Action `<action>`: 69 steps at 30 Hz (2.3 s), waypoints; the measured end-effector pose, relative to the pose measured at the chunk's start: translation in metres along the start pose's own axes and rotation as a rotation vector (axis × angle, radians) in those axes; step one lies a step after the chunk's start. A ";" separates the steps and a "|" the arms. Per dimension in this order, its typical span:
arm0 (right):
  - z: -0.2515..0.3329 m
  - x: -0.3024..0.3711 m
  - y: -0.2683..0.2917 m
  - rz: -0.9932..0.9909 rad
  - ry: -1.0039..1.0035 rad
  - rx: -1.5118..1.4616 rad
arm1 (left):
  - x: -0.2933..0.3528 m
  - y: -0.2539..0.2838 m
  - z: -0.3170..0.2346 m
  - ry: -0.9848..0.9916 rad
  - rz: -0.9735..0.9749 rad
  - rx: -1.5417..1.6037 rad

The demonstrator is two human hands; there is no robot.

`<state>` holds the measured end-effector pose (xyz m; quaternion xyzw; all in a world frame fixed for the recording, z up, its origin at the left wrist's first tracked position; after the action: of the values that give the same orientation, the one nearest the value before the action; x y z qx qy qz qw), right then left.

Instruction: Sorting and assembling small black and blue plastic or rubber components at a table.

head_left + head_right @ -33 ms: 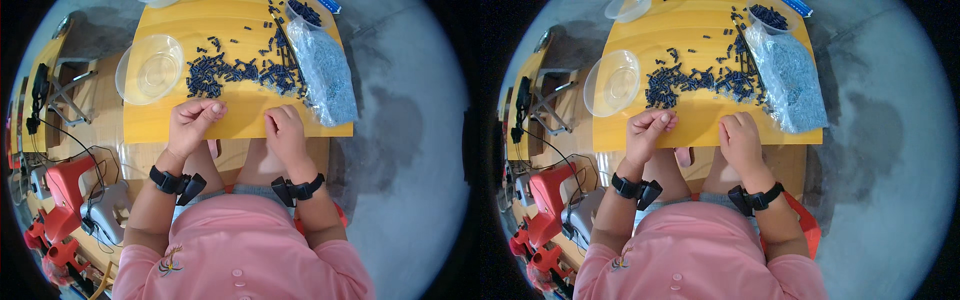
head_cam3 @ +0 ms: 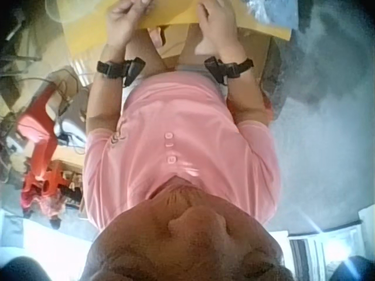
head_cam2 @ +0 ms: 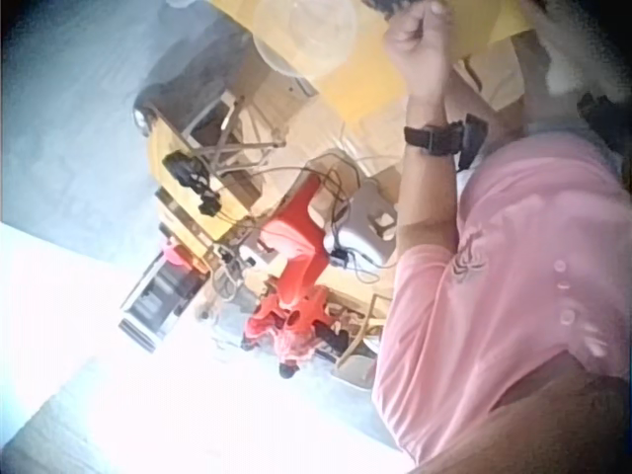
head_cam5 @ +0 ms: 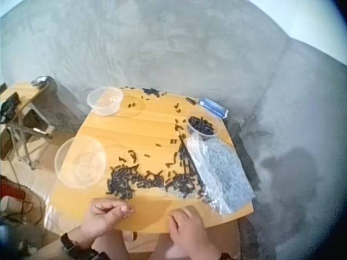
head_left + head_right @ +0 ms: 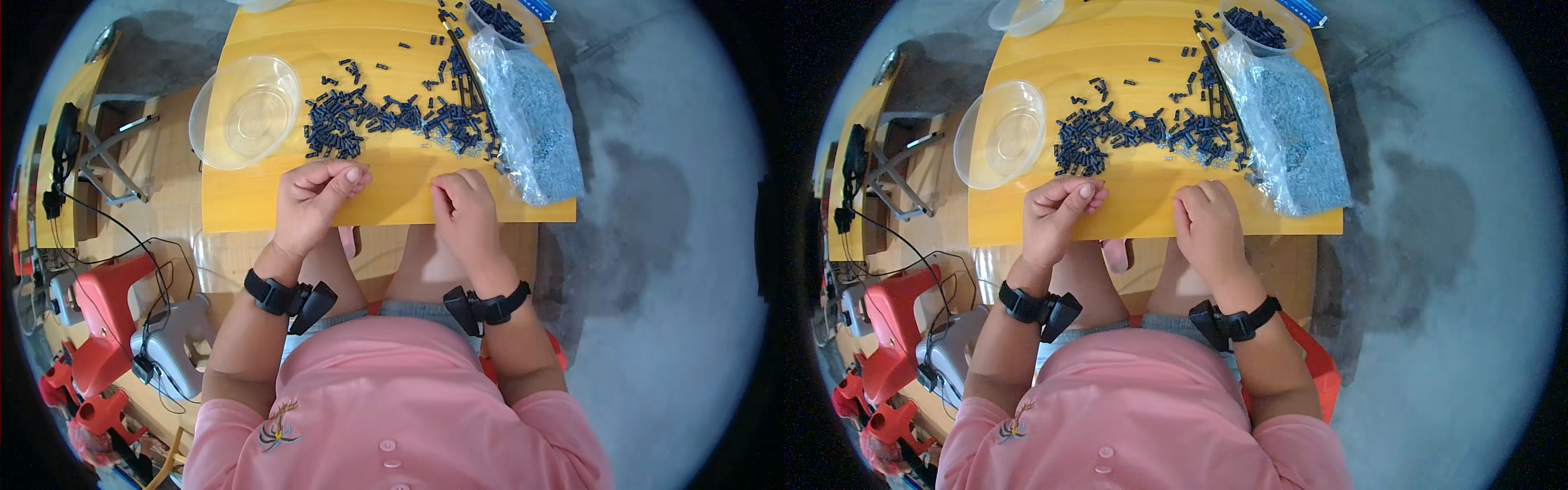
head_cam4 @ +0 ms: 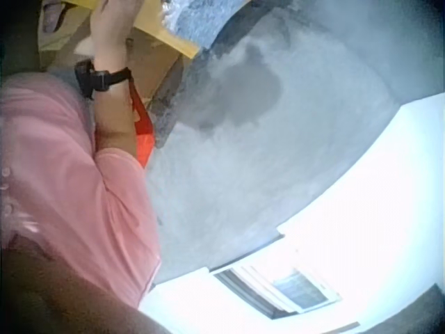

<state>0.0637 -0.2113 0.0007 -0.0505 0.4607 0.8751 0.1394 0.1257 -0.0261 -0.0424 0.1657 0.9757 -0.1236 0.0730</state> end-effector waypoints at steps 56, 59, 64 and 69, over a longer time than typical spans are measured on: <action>0.024 -0.069 0.014 0.245 -0.060 -0.120 | 0.002 0.001 -0.002 0.068 -0.037 0.008; 0.041 -0.043 0.018 0.219 -0.053 -0.164 | 0.003 -0.007 -0.005 0.048 -0.016 -0.126; 0.062 -0.016 0.022 0.099 0.051 -0.252 | 0.015 -0.035 -0.010 0.230 0.014 0.123; 0.074 0.001 0.028 0.035 0.128 -0.219 | 0.028 -0.040 -0.010 0.283 -0.026 0.342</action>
<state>0.0574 -0.1651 0.0651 -0.1131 0.3710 0.9175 0.0881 0.0847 -0.0515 -0.0291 0.1788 0.9431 -0.2636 -0.0954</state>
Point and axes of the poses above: each hand's wrist, its own x-axis away from the middle knuckle, its own y-axis out of the back of the hand, z = x × y, the point moved 8 cm from there along -x, towards the middle knuckle, and after that the axes turned 12 degrees about -y, right-handed, at the moved point
